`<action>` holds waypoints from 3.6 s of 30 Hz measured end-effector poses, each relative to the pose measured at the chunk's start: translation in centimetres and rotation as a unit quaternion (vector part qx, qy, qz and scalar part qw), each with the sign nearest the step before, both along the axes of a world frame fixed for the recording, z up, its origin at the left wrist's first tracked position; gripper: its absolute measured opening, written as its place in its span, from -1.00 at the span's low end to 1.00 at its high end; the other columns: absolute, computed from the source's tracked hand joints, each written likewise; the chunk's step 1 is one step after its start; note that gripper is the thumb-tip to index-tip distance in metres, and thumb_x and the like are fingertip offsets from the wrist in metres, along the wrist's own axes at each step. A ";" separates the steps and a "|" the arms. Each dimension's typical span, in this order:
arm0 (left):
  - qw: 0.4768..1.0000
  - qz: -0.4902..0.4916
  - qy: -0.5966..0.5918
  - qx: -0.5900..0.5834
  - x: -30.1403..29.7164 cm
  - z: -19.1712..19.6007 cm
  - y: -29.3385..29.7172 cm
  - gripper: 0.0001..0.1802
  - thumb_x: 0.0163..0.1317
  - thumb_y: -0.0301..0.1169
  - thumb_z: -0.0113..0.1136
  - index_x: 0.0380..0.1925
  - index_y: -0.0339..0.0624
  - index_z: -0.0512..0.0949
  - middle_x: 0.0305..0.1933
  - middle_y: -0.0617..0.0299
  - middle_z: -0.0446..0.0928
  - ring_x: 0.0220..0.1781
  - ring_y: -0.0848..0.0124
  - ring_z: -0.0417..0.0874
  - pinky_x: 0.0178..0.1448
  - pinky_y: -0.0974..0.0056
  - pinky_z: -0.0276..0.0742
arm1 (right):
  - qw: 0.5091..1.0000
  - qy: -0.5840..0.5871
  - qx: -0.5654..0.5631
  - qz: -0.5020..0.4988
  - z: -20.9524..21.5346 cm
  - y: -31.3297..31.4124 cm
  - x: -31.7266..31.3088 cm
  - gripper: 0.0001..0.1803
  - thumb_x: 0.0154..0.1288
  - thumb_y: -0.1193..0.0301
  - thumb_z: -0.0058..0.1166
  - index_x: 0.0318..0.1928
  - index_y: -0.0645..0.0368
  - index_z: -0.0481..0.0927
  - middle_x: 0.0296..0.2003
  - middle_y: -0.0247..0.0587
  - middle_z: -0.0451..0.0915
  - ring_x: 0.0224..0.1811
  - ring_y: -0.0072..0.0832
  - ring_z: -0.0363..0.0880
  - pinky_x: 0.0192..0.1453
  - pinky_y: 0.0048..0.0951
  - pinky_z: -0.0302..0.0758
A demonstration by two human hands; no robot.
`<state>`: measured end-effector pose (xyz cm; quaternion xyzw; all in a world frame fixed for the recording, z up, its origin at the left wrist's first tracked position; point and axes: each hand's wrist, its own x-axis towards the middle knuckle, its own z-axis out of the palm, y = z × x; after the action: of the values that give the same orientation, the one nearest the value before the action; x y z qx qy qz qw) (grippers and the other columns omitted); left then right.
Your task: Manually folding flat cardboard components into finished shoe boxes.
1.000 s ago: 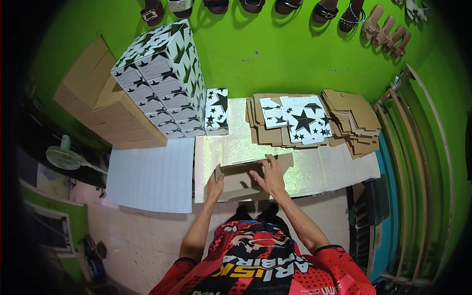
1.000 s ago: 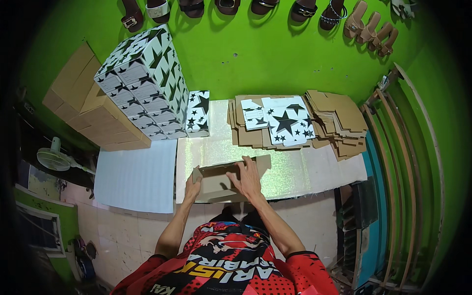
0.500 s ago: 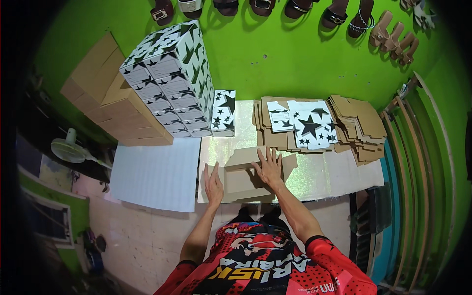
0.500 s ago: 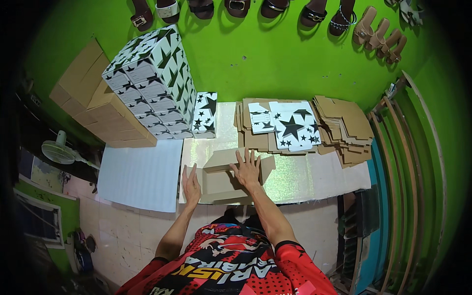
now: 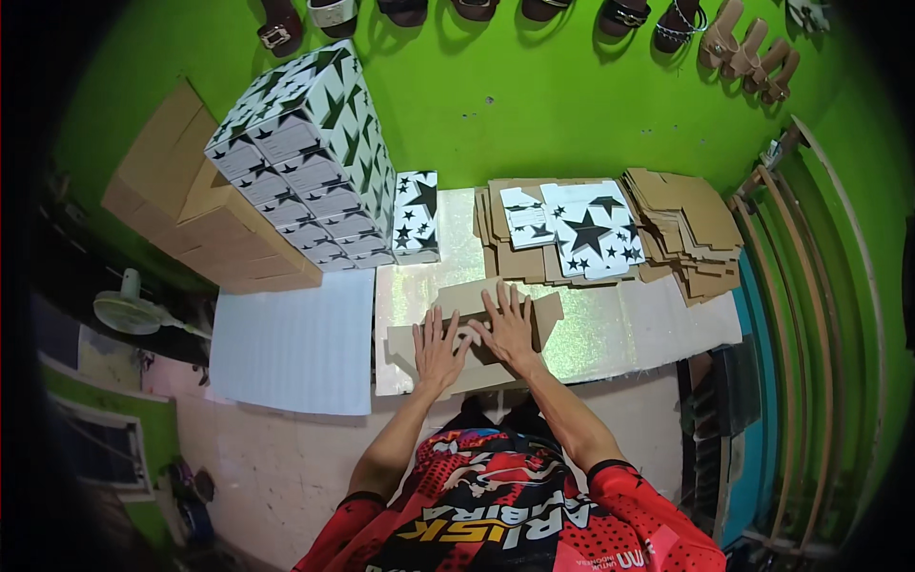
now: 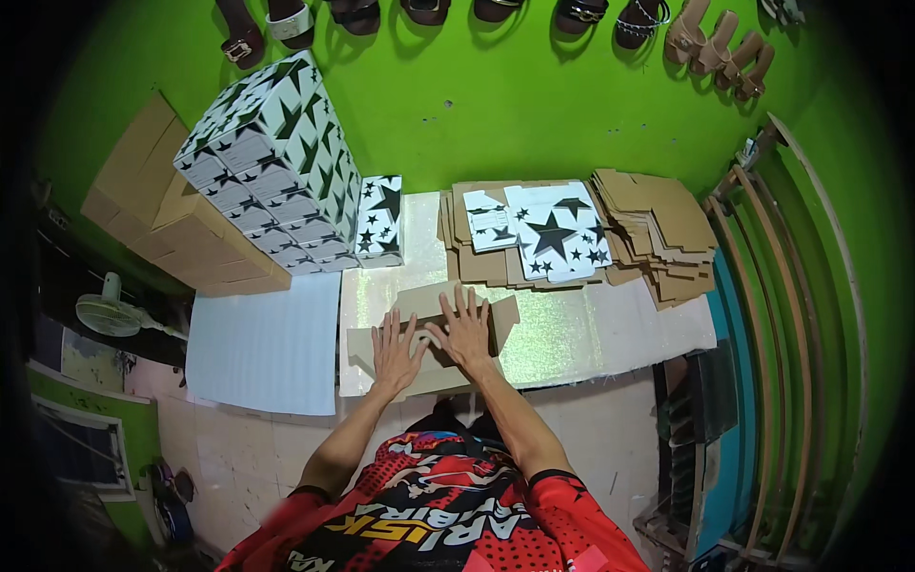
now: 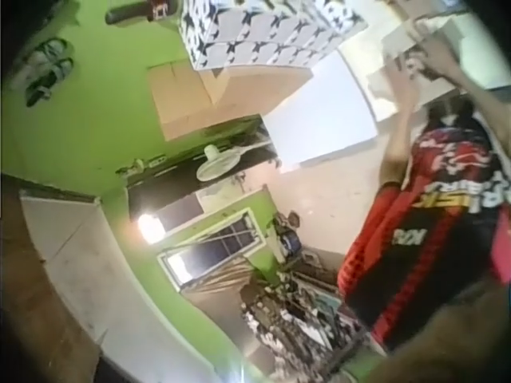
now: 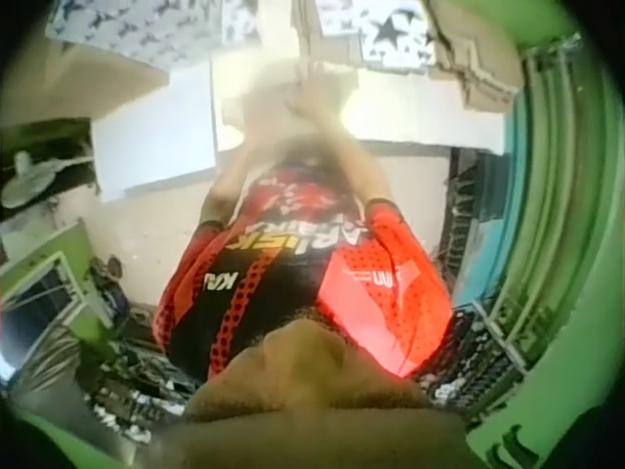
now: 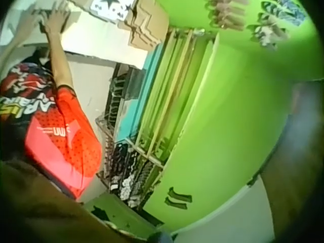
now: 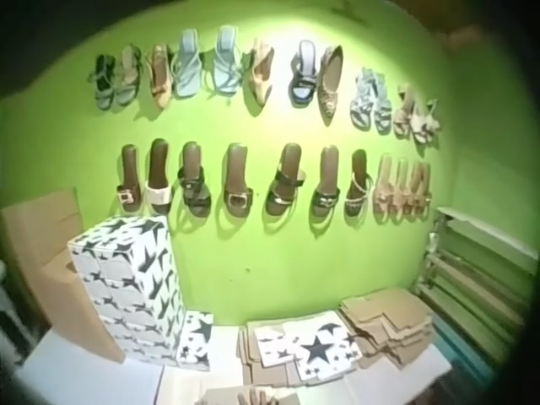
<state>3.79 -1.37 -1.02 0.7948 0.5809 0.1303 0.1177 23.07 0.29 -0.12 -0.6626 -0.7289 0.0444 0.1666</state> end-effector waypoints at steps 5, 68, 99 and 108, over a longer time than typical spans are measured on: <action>1.000 0.004 0.020 0.015 -0.1 -0.3 0.1 -0.20 0.53 0.18 0.01 0.67 0.22 0.17 0.77 0.02 -0.04 0.80 0.07 -0.12 0.75 -0.25 -0.37 | 0.997 0.011 0.002 0.073 -0.1 -2.2 2.3 -0.12 0.49 -0.33 -0.07 0.63 -0.16 0.28 0.68 -0.09 0.08 0.73 0.03 -0.08 0.71 0.33 -0.20; 0.967 0.064 -0.224 -0.103 -6.0 -2.0 1.4 -0.40 0.71 -0.12 -0.35 0.51 -0.13 0.44 0.75 -0.11 0.03 0.80 -0.07 -0.18 0.74 -0.27 -0.42 | 0.978 -0.137 -0.033 0.155 3.9 -5.9 4.7 -0.46 0.54 0.30 0.06 0.48 -0.21 0.46 0.33 -0.25 0.59 0.44 -0.26 0.50 0.70 0.37 -0.11; 0.989 -0.099 -0.102 -0.030 -0.3 -1.0 -2.8 -0.06 0.53 0.12 0.05 0.66 -0.26 0.03 0.74 -0.13 0.00 0.79 -0.03 -0.08 0.77 -0.20 -0.26 | 0.987 0.056 0.004 0.153 -2.1 -7.0 1.8 -0.19 0.44 -0.14 0.15 0.58 -0.12 0.33 0.65 -0.07 0.15 0.68 -0.01 0.10 0.65 0.35 0.02; 0.994 -0.020 -0.104 -0.029 -0.7 -1.4 -3.5 -0.02 0.50 0.07 0.13 0.68 -0.22 -0.02 0.78 -0.09 -0.14 0.80 -0.03 -0.20 0.76 -0.26 -0.34 | 0.931 0.324 0.028 -0.167 -1.9 -11.4 8.7 0.09 0.45 -0.07 0.18 0.65 0.38 -0.03 0.63 0.33 0.06 0.66 0.16 0.06 0.71 -0.04 0.02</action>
<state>3.09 -4.83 -2.37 0.7845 0.5531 0.1935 0.2029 31.74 -11.14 -2.03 -0.7196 -0.5150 0.2072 0.4172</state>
